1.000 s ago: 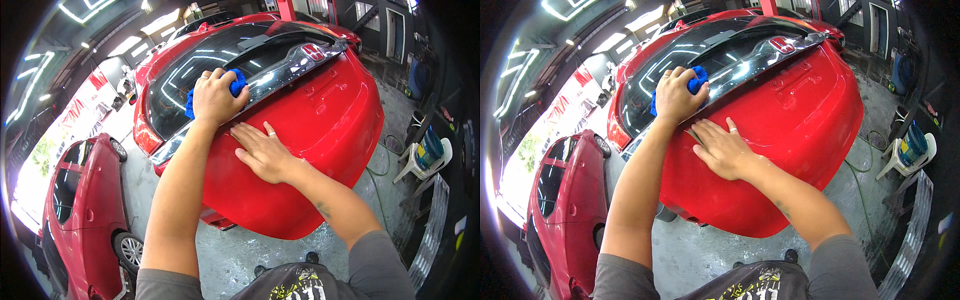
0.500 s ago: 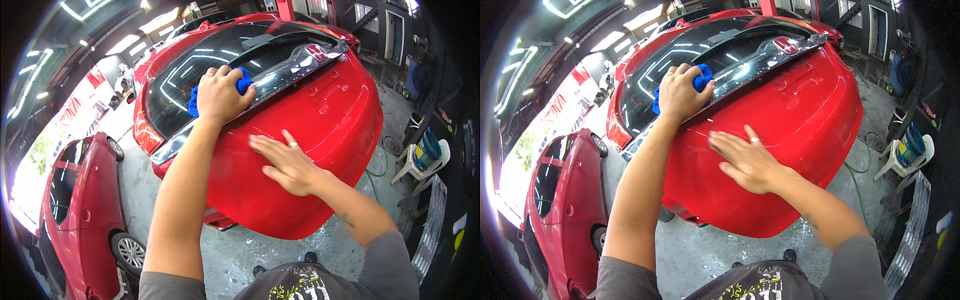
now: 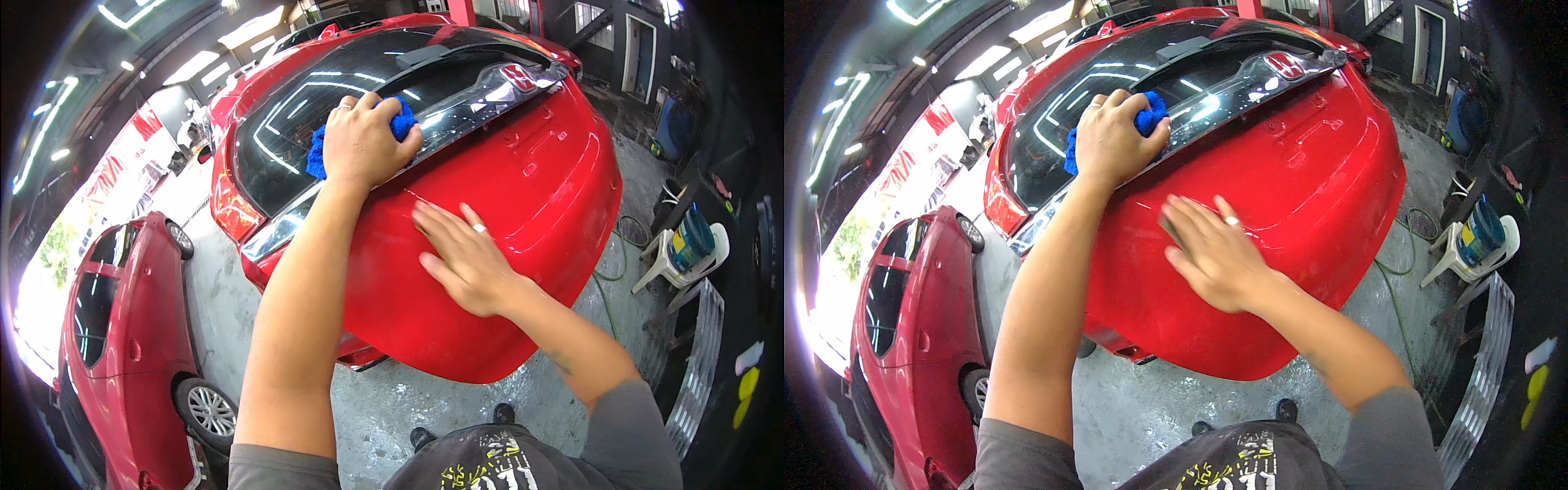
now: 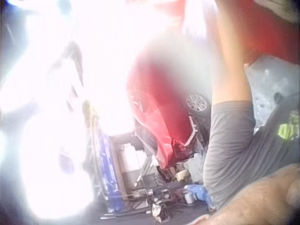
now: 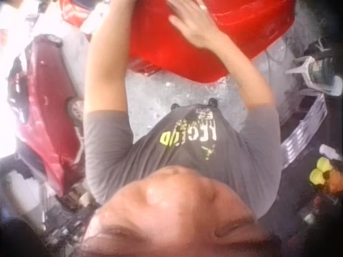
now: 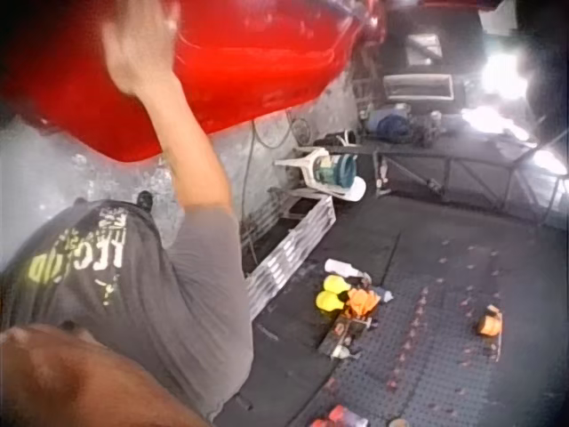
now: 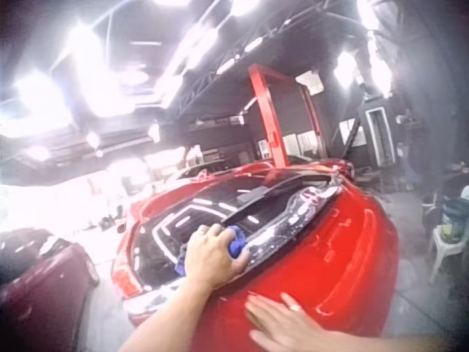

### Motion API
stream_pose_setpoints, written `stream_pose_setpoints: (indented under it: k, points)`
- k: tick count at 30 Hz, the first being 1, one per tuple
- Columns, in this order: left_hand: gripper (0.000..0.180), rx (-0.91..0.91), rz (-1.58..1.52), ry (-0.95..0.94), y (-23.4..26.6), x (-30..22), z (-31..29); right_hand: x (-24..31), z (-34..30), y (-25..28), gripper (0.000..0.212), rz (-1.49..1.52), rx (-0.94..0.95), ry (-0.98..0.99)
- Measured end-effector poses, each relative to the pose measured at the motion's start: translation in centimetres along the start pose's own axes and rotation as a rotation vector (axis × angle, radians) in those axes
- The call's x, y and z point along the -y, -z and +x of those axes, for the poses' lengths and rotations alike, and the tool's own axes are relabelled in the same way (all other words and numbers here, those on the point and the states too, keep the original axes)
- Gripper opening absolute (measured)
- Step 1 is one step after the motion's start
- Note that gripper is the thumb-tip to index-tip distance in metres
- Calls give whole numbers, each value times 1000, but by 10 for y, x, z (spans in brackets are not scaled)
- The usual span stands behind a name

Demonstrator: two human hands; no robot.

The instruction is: The person scrubs the rear trunk of a red Honda with a green abrasive pad while holding a blue microfiber cloth. They repeatedly dip the pad into a bucket of water and continue scrubbing the surface in circular and linear motions.

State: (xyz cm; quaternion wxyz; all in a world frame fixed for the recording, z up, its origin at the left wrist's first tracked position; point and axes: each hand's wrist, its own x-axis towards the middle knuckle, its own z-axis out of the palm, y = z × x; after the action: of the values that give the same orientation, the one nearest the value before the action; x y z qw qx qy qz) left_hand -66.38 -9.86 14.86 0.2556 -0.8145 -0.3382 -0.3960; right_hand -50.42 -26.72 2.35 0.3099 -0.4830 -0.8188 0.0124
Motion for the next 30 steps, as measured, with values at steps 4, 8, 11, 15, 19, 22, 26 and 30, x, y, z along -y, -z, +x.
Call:
stream_pose_setpoints:
  k: [4,8,11,15,19,22,26,30]
  points:
    - [41,10,6,-13,1,-2,3,-4,36,-4,68,31,22,-42]
    - [41,-24,-19,-4,0,-1,-1,-15,-16,11,69,56,78,-125]
    - [41,12,-6,6,-1,-2,-2,-7,6,-6,71,61,19,-110]
    - [40,14,-10,-13,4,-4,5,14,49,-6,68,14,10,-34]
    - [40,-5,-26,5,5,0,0,0,52,10,68,-190,54,-33]
    - [40,-14,-15,4,0,4,-4,3,57,-3,67,-211,-14,-80]
    - [42,-1,-21,5,-1,-1,1,26,54,-24,65,-168,-110,-59]
    - [42,22,-22,29,2,0,0,-23,49,3,66,-386,-71,-157]
